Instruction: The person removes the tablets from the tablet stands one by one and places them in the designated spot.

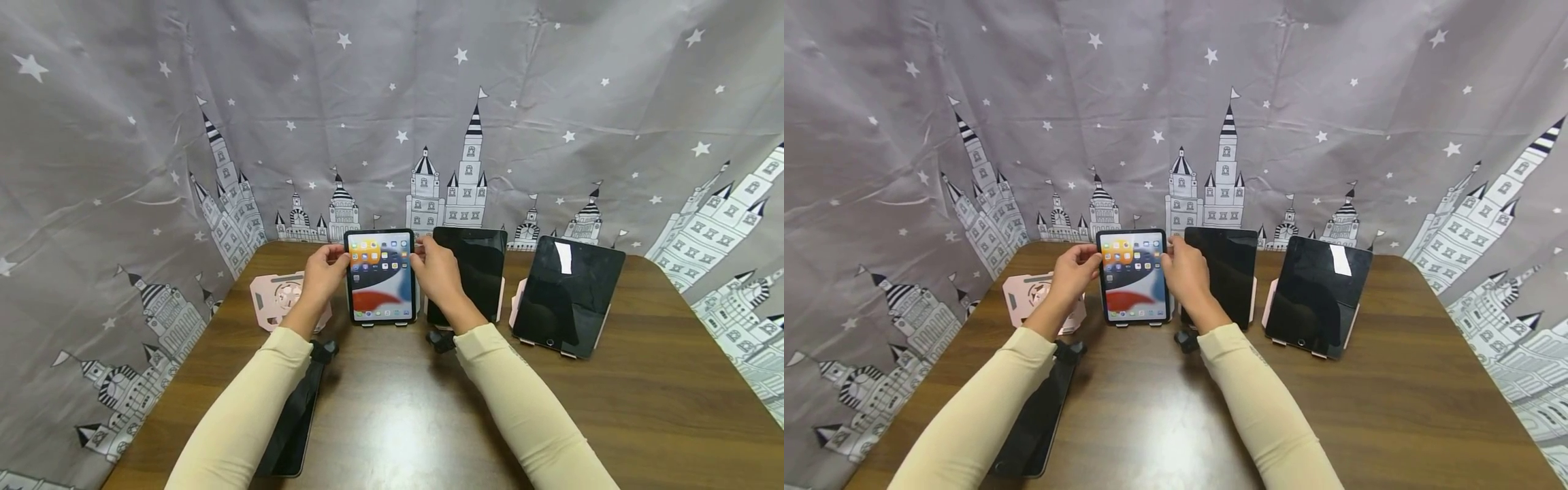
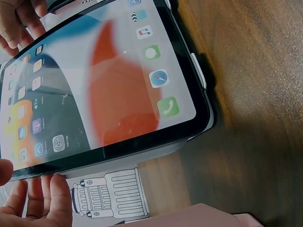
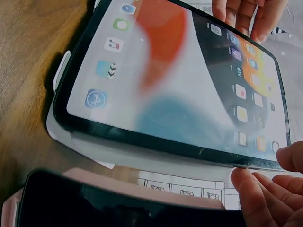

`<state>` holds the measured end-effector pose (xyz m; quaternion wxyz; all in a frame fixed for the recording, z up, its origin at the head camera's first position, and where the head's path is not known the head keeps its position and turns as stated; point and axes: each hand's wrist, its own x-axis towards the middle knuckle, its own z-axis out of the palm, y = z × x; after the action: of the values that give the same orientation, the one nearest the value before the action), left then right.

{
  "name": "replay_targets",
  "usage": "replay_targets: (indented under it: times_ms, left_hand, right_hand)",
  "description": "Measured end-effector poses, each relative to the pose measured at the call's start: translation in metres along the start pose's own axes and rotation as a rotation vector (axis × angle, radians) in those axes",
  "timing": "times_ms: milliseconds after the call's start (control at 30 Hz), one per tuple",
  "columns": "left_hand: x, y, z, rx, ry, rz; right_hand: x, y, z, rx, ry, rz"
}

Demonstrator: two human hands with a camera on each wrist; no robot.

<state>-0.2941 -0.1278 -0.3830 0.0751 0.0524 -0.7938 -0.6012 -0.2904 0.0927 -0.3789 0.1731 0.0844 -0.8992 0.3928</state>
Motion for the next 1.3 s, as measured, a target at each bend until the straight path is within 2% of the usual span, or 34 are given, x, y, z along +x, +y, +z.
replay_targets:
  times_ms: [100,300,400,600,800,1300]
  left_hand:
    - [0.0,0.0,0.001,0.017,0.011,0.018]
    - [0.0,-0.003,0.003,0.136,0.043,0.097]
    - [-0.001,-0.004,0.004,0.159,0.052,0.122]
    - [-0.002,-0.006,0.003,0.135,0.047,0.128]
    - [-0.001,-0.008,0.0,0.11,0.027,0.085]
    - [-0.007,-0.007,-0.006,-0.074,-0.027,0.036]
  right_hand:
    - [0.001,-0.001,0.003,-0.022,0.026,-0.006]
    - [0.0,-0.004,0.006,-0.04,0.064,-0.001]
    - [0.0,-0.003,0.008,-0.052,0.076,-0.006]
    - [0.0,0.0,0.01,-0.04,0.108,-0.023]
    - [-0.002,0.003,0.012,-0.012,0.142,-0.047]
    - [-0.005,0.01,0.013,0.092,0.17,-0.095]
